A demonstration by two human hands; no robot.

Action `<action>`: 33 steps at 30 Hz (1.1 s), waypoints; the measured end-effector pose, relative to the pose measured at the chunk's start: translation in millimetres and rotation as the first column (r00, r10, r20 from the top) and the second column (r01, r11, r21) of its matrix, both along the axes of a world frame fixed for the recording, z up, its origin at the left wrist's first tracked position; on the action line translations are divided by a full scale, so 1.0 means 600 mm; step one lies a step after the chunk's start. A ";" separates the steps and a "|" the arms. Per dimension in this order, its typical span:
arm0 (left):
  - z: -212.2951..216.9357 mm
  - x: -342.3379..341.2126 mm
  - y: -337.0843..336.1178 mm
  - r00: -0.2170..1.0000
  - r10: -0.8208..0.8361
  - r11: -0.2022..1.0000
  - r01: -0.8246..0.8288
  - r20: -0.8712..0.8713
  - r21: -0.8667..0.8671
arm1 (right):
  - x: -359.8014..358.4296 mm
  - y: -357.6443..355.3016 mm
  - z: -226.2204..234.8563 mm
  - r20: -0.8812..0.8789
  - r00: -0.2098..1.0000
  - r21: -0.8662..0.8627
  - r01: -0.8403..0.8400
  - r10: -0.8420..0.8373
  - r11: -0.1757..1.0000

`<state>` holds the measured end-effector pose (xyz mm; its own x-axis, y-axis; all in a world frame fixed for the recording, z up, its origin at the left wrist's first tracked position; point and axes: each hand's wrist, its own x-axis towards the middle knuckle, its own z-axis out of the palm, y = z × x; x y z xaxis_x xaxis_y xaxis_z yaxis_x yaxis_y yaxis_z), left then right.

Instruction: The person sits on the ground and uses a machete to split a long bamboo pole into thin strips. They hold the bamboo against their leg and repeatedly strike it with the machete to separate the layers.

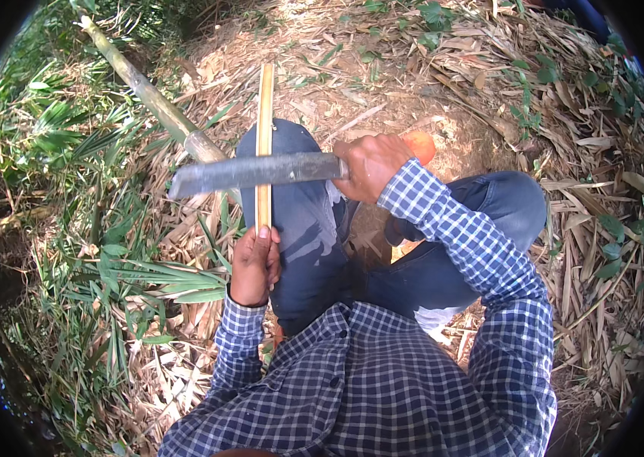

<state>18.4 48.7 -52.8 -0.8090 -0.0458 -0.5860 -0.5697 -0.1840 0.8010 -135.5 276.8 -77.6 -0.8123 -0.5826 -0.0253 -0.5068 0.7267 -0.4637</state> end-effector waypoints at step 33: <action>0.013 0.007 0.005 0.998 -0.017 0.999 0.014 0.054 0.052 | -0.150 0.036 -0.039 0.143 0.927 0.108 0.333 -0.346 0.937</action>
